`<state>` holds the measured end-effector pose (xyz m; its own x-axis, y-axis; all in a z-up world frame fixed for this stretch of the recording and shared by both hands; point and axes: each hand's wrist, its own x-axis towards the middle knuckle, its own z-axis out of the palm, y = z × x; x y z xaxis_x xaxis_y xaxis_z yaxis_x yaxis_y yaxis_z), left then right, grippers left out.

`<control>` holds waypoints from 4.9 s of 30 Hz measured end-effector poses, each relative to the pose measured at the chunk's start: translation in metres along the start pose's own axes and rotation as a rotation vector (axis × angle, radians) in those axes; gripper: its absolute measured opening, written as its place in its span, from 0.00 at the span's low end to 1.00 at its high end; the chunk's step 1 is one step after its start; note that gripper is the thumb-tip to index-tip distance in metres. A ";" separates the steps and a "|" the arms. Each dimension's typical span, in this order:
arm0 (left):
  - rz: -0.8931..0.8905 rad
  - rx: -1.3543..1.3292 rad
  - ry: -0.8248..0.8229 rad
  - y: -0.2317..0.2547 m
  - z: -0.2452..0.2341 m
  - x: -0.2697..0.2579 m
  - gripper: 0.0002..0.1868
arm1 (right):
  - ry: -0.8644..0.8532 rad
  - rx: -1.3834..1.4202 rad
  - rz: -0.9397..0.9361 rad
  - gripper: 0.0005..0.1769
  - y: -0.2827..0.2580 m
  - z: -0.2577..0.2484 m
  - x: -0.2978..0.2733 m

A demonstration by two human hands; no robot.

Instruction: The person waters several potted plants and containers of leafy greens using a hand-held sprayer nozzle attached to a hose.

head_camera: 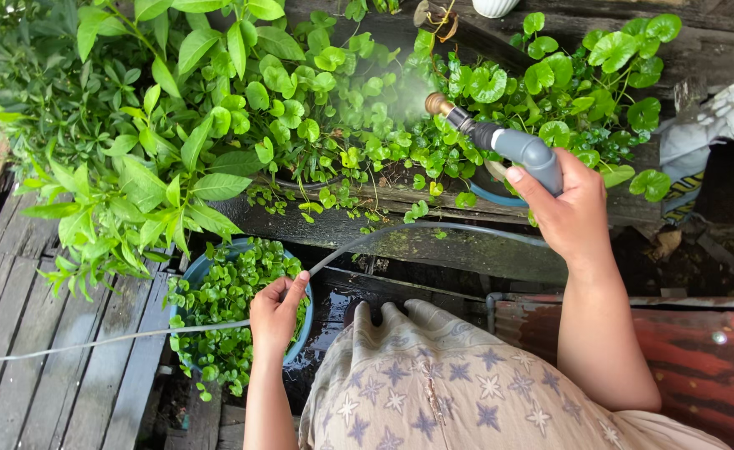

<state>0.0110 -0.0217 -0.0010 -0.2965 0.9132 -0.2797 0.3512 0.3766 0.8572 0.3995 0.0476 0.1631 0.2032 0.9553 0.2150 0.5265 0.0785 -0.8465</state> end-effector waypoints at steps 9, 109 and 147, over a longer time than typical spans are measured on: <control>0.027 0.035 0.110 0.003 0.013 -0.019 0.26 | -0.156 -0.019 -0.198 0.14 0.016 -0.001 0.009; 0.058 -0.026 -0.103 0.002 -0.015 0.039 0.25 | -0.049 0.078 -0.066 0.13 -0.028 0.086 0.035; 0.028 0.001 -0.077 0.003 -0.015 0.024 0.25 | -0.262 -0.191 -0.304 0.16 -0.041 0.096 0.024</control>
<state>-0.0082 -0.0008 0.0009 -0.2170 0.9326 -0.2882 0.3588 0.3508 0.8650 0.3034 0.0945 0.1560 -0.1876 0.9390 0.2884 0.6781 0.3362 -0.6536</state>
